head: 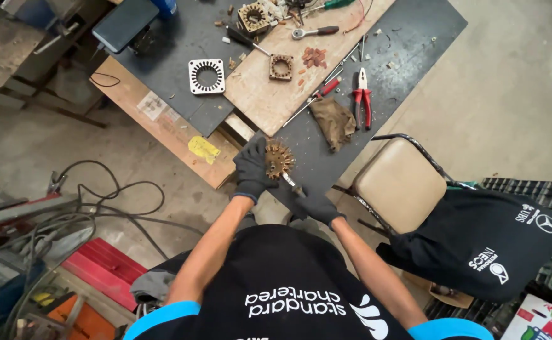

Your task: Disassembling an electric motor stator to remove copper windings using pliers and a screwdriver

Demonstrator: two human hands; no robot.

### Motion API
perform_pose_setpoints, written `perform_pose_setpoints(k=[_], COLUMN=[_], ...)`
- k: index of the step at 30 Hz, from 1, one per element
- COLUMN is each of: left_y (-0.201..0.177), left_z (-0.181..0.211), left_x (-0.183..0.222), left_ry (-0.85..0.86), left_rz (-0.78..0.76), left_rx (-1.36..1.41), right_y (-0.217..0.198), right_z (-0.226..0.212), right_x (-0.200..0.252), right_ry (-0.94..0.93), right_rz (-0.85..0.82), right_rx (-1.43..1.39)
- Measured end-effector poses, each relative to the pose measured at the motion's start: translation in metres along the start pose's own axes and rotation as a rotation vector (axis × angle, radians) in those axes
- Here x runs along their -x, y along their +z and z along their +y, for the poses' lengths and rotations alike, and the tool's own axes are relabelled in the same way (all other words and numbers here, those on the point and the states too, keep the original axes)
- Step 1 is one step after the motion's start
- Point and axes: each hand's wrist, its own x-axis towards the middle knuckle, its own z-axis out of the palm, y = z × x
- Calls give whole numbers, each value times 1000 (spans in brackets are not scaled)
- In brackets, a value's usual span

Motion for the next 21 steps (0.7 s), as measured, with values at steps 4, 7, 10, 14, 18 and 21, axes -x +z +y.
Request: perform_pose_setpoints(k=[4, 7, 10, 14, 18, 21], left_y=[37, 72, 95, 113, -26, 9], left_z=[10, 4, 10, 4, 31, 20], left_x=[-11, -12, -13, -18, 12, -2], left_ry=[-111, -115, -89, -45, -16, -31], left_rz=[-101, -36, 124, 300, 342, 210], left_rx=[-90, -27, -125, -206, -143, -206], right_y=[-1, 4, 4, -16, 17, 21], right_z=[16, 55, 87, 9, 19, -3], right_x=[-22, -63, -91, -20, -20, 7], right_ry=[-21, 71, 98, 191, 207, -49], right_rz=[-39, -126, -456, -532, -659, -461], right_rx=[-19, -271, -515, -867, -1031, -735])
